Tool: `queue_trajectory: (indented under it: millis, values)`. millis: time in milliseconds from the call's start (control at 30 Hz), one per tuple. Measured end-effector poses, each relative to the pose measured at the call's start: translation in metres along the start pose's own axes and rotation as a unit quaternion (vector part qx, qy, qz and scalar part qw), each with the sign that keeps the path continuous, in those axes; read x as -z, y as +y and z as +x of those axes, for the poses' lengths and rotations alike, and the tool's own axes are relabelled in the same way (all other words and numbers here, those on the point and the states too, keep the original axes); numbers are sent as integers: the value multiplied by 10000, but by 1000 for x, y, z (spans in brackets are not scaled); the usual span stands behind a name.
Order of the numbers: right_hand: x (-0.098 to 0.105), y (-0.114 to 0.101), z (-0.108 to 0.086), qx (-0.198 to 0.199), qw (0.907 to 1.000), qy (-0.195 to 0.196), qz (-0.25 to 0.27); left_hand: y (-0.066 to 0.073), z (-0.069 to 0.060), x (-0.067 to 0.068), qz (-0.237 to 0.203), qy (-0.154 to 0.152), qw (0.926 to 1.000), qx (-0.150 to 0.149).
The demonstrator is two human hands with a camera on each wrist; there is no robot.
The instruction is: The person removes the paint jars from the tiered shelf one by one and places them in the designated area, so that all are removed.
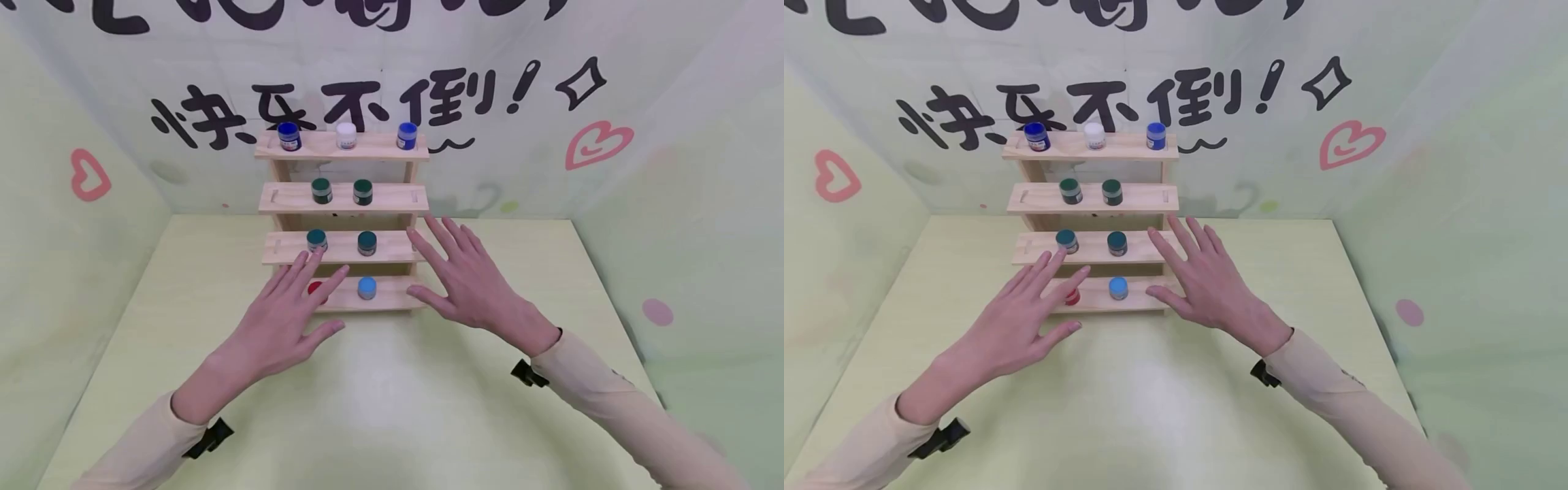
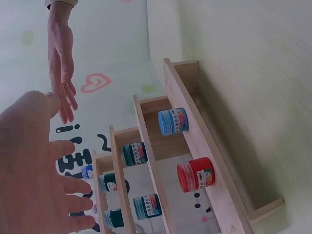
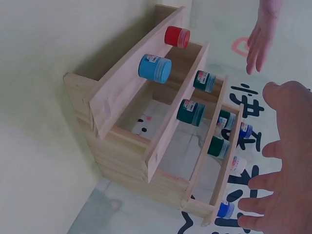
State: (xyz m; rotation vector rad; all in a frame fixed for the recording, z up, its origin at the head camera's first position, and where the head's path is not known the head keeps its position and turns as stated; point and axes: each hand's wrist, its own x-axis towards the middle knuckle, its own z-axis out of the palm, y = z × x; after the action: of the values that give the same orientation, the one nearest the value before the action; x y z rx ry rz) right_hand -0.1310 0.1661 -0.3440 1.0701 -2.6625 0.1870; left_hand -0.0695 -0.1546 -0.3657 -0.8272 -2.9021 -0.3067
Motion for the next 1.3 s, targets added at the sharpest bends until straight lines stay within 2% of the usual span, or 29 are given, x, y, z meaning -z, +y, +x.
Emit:
queue_trajectory:
  millis: [300,400,667,867,967,1067,1167,1233,1300]
  values:
    - [6,12,20,43,9996,248,129,-6,-6,-2,-264,190,9994,120]
    - [7,18,25,21,9983,500,300,-9,-8,-2,-406,272,9987,168]
    - [5,32,44,70,9867,1433,761,-19,-9,-5,-582,780,9951,179]
    - [3,40,61,-91,9799,1717,1007,-25,-12,-9,-687,883,9933,286]
    - [3,45,70,-208,9766,1776,1198,-29,-14,-13,-780,1078,9906,310]
    - [3,49,77,-301,9734,1846,1320,-33,-17,-17,-969,1463,9842,220]
    - [2,52,82,-375,9706,1935,1379,-37,-19,-21,-1240,1849,9748,176]
    - [0,54,86,-431,9687,1981,1433,-39,-20,-24,-1498,2097,9661,165]
    - [-1,56,90,-503,9661,2028,1514,-41,-20,-28,-1794,2404,9538,149]
